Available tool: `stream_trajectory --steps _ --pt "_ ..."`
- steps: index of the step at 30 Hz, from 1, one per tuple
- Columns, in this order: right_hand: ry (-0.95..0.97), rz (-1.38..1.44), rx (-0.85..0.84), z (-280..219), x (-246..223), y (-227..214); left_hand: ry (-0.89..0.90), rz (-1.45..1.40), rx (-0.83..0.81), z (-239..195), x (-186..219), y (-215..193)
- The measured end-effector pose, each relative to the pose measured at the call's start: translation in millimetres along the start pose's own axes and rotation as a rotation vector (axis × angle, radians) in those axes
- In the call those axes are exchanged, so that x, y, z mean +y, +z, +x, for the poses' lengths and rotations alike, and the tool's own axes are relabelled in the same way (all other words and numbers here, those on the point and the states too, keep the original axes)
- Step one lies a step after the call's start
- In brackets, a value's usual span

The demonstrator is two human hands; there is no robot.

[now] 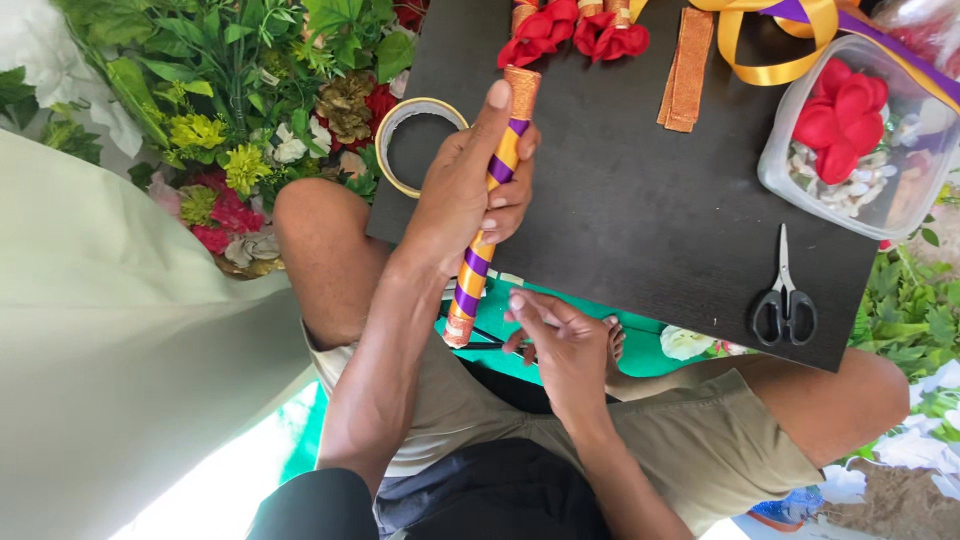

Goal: The person cuts a small piece of tape using shears, applies it to the end of a decorative purple and gold tube, and then affixes a red artificial flower to the tip.

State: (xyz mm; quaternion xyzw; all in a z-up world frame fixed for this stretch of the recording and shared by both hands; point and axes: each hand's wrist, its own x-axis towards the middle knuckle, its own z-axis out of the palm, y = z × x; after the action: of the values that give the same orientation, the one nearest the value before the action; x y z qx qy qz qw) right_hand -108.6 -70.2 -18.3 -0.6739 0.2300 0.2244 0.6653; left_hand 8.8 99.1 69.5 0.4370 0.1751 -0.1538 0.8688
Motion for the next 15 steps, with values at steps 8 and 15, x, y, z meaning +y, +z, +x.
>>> stream_trajectory --steps 8,15 --pt "0.070 0.323 0.172 7.2 9.9 23.9 0.006 0.047 -0.022 3.7 -5.9 4.2" --pt "-0.054 0.402 0.247 9.5 21.4 33.7 0.016 0.040 -0.036 6.2 -11.8 6.4"
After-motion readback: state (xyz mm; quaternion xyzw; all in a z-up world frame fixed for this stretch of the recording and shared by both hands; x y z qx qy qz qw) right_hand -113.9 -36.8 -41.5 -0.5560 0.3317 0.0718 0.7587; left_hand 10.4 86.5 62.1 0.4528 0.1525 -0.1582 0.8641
